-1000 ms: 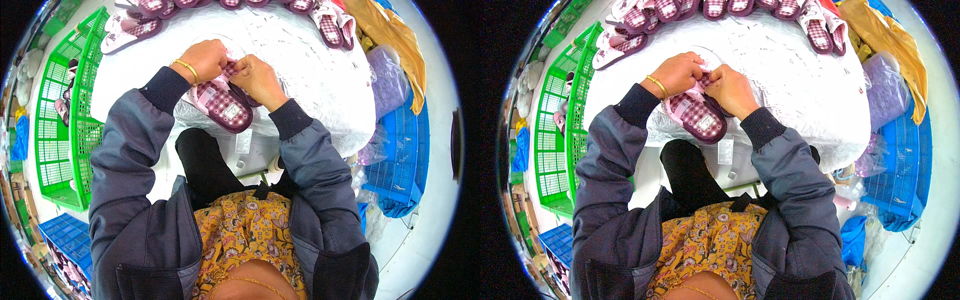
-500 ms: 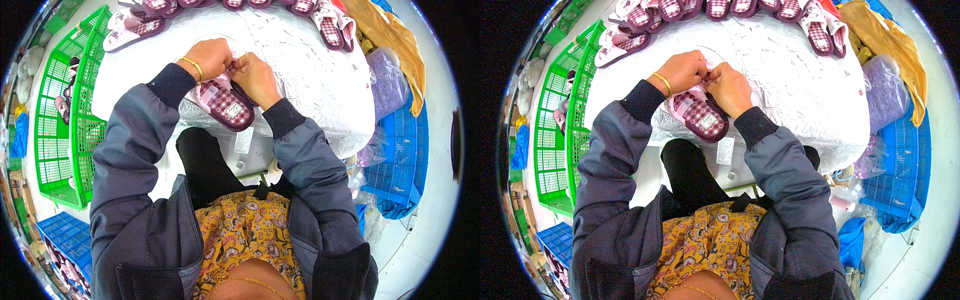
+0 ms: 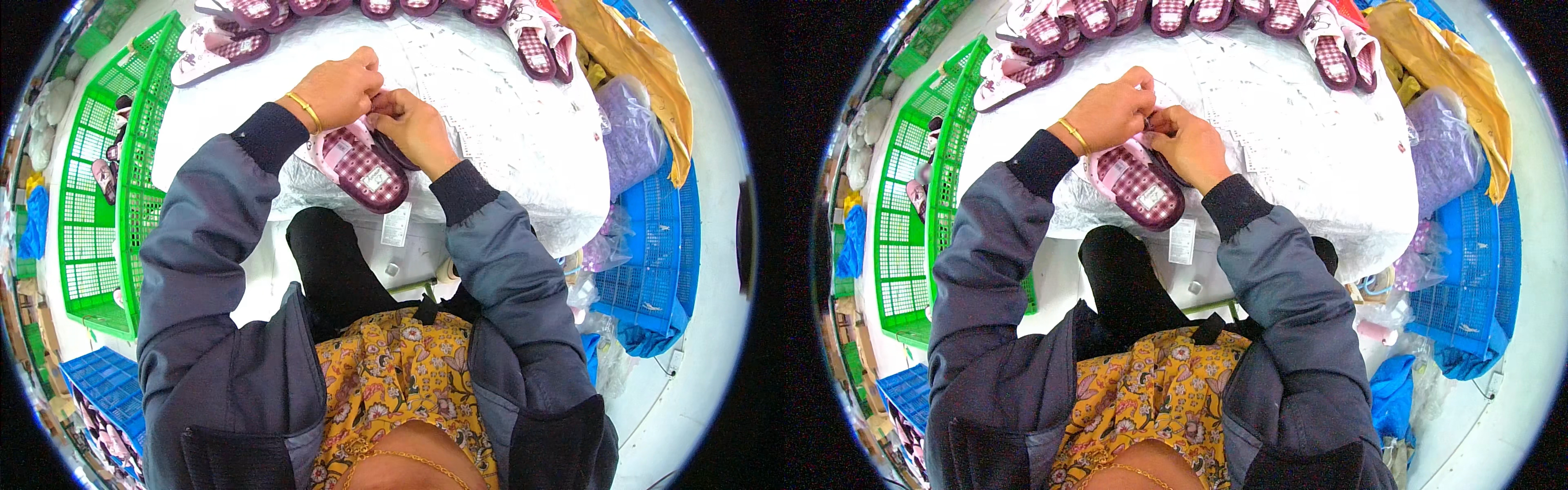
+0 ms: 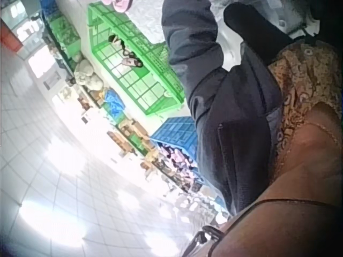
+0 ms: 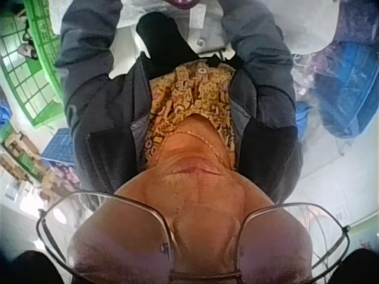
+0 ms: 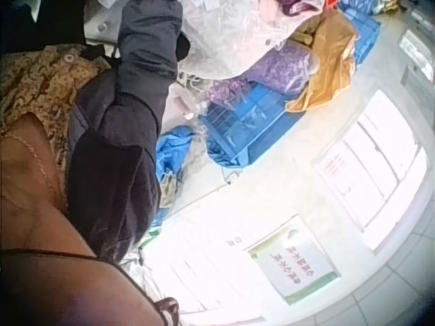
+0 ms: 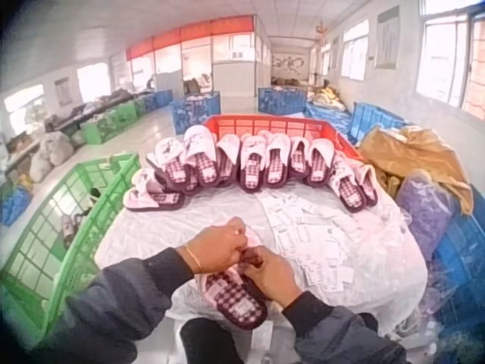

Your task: The person sits on the floor and repeatedly picks up pairs of pink and maroon checkered slippers, peels small white labels, and sticks them onto the slippers. The person handles the slippers one pair at a time and places them back on a white sheet after labeling.

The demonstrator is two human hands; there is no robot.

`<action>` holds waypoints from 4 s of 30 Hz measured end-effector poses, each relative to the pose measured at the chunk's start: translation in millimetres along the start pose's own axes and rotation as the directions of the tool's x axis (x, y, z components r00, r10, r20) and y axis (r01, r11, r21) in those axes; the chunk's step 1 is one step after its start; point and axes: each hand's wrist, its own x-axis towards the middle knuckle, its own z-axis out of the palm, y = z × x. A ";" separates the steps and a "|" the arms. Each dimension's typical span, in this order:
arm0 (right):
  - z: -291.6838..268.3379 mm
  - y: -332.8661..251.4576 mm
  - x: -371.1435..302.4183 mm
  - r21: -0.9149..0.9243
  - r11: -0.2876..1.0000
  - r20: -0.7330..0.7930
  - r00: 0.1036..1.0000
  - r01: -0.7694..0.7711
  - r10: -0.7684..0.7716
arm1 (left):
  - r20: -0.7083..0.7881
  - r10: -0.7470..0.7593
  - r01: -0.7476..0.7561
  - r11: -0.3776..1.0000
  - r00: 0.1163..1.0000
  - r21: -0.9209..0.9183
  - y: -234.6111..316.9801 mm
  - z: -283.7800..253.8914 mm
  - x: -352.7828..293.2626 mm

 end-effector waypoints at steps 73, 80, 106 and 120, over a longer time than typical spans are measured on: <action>12.4 -26.6 -15.2 -0.246 0.964 0.039 0.994 0.106 -0.099 | -0.295 -0.128 0.107 0.991 0.947 -0.086 11.5 40.9 -64.2; 5.8 -19.7 -18.0 -0.036 0.993 0.030 0.993 0.115 -0.114 | -0.201 -0.062 0.084 0.991 0.978 0.102 7.9 40.1 -53.2; 45.8 38.9 -148.6 0.587 0.803 -0.282 0.905 -0.099 0.318 | -0.272 -0.214 0.201 0.977 0.938 -0.076 13.6 37.4 -66.1; -49.1 -36.8 -79.7 -0.617 0.709 -0.138 0.840 0.342 -0.525 | -0.452 -0.133 0.167 0.985 0.882 0.036 41.5 27.2 -63.4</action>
